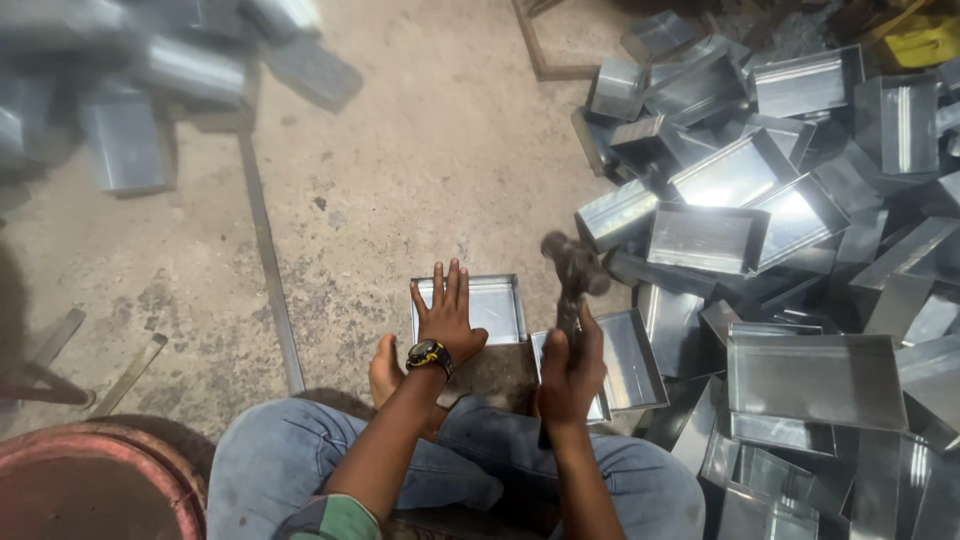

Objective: The person assembles metal boxes by hand and using a hammer, folding pre-cut metal sheets into a rectangular shape and hammering the seams and corners to secure them before tossing the finished items onto a pile.

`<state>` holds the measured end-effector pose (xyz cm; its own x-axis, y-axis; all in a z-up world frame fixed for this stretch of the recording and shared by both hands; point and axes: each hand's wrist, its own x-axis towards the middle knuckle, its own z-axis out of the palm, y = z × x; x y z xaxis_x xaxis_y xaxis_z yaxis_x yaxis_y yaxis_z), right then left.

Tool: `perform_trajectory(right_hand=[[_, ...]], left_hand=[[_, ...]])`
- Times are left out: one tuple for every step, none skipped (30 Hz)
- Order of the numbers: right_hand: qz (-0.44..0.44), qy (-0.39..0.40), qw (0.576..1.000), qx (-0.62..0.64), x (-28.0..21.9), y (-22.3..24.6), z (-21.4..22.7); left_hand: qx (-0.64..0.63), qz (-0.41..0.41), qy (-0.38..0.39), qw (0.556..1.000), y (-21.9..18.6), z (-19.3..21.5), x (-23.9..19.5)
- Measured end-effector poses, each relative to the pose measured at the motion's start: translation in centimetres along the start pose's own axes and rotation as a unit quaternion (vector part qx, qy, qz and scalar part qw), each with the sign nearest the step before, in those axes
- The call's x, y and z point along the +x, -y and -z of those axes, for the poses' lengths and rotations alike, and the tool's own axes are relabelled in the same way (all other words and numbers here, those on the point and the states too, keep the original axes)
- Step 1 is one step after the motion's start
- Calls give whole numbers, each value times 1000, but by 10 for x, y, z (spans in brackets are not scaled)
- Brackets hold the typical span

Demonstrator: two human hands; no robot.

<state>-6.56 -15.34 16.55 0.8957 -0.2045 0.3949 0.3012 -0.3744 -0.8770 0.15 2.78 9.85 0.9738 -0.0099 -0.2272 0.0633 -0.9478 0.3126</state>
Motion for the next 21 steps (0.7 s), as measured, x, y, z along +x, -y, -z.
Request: perform_trajectory(right_hand=[[-43,22,998,-28,4,-2,-7],[-82,42,994,-55,10,-6,-14],[-120,63,987,-82,12,-10,-19],[-123,86,981,-120,14,-16,-22],[-126,107,973,-158,13,-22,-22],[-127,128,964,-193,12,-28,-24],[-128,105,968,-189,11,-34,-23],[-129,84,970,-186,8,-40,-17],[-129,62,973,-183,8,-46,-13],[-161,59,970,-173,1,-49,-4],[-192,55,966,-163,-5,-51,5],[-217,48,964,-148,-4,-51,7],[-230,48,960,-153,-2,-49,10],[-242,48,956,-160,0,-46,14],[-254,48,952,-166,2,-42,18],[-265,43,950,-161,2,-38,19],[-275,38,948,-155,3,-34,20],[-285,32,946,-148,6,-31,18],[-258,30,957,-132,10,-28,14],[-235,29,964,-120,7,-26,15],[-212,27,971,-107,5,-23,15]], left_hand=[[-5,1,2,1000,0,-1,-3],[-3,1,1,1000,-1,-2,-3],[-2,1,-1,1000,-2,-5,-3],[-1,2,-5,1000,-3,-8,-1],[-5,4,-8,1000,-5,-14,0],[-8,6,-13,1000,-4,-18,5],[-10,8,-18,1000,-2,-22,12],[-1,-7,-58,998,-1,-26,22],[8,-21,-98,995,2,-29,36],[15,-34,-130,991,5,-35,42],[3,-28,-128,991,9,-40,49],[-5,-23,-134,991,15,-36,60],[-14,-18,-140,990,20,-33,66],[-13,-3,-135,991,21,-30,69],[-12,11,-131,991,21,-28,67],[-9,26,-124,992,21,-25,62],[-4,6,-82,997,17,-25,51],[3,-16,-42,999,13,-24,40],[11,-38,-1,999,10,-20,35],[22,-53,-32,998,4,-20,27],[32,-69,-63,995,0,-20,22]])
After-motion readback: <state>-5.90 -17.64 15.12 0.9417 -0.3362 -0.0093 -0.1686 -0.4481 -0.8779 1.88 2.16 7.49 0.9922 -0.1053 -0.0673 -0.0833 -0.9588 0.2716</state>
